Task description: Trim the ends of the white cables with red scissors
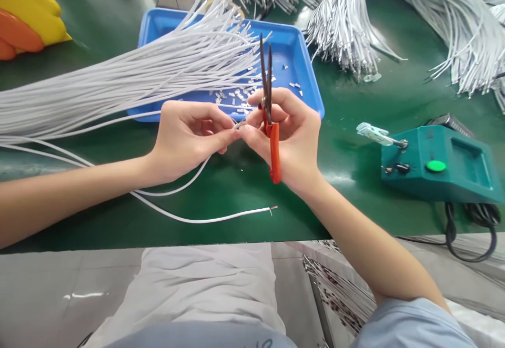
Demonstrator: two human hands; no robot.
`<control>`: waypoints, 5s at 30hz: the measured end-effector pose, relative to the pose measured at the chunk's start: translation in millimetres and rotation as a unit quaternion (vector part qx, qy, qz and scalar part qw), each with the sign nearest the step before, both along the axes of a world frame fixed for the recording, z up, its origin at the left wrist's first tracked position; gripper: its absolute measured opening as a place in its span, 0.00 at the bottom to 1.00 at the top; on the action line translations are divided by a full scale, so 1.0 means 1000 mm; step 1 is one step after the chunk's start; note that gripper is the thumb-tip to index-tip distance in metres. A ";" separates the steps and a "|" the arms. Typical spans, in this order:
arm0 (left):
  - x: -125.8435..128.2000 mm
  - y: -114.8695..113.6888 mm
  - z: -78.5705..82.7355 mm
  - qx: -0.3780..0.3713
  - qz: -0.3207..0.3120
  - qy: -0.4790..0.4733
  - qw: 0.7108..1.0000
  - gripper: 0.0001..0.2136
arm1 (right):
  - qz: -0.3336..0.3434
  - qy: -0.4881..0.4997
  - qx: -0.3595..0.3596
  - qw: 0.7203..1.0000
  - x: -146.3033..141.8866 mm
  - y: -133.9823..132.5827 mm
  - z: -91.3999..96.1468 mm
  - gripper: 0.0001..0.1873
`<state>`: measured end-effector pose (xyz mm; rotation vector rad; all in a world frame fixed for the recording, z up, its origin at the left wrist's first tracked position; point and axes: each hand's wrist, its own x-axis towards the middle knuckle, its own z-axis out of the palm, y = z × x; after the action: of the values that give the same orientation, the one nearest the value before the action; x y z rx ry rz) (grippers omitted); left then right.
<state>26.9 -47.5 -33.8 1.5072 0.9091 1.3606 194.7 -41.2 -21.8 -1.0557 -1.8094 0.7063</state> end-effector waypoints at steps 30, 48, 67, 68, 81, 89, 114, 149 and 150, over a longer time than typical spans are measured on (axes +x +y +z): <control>-0.001 0.002 -0.005 -0.045 -0.051 -0.005 0.998 0.04 | -0.093 0.143 0.029 0.985 0.009 0.026 -0.001 0.15; -0.010 -0.011 0.030 0.115 -0.304 0.484 0.812 0.13 | -0.220 0.160 0.030 0.962 0.032 0.058 -0.013 0.14; -0.033 0.019 0.053 0.203 -0.069 0.358 0.909 0.08 | -0.248 0.219 0.056 0.942 0.027 0.051 -0.012 0.12; -0.028 0.009 0.056 0.203 -0.125 0.322 0.916 0.07 | -0.246 0.221 0.053 0.942 0.027 0.051 -0.013 0.12; -0.011 -0.033 0.063 -0.179 -0.398 0.013 0.899 0.11 | -0.152 0.205 -0.004 0.967 0.013 0.027 -0.007 0.12; -0.013 0.016 0.000 -0.170 -0.178 -0.035 0.969 0.08 | -0.048 0.159 -0.054 0.985 0.004 0.014 -0.005 0.13; -0.007 0.011 -0.004 -0.152 -0.134 -0.029 0.979 0.04 | -0.034 0.124 -0.029 0.991 0.000 0.007 0.002 0.15; -0.008 0.006 0.001 -0.169 -0.215 -0.065 0.960 0.04 | 0.052 0.189 -0.073 0.978 -0.004 0.003 0.001 0.13; -0.008 0.006 0.001 -0.172 -0.216 -0.065 0.959 0.04 | 0.054 0.192 -0.075 0.977 -0.004 0.003 0.001 0.13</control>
<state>18.9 -41.2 -32.5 1.2393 0.6427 0.9164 190.8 -37.7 -21.1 -0.8492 -1.5030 1.0507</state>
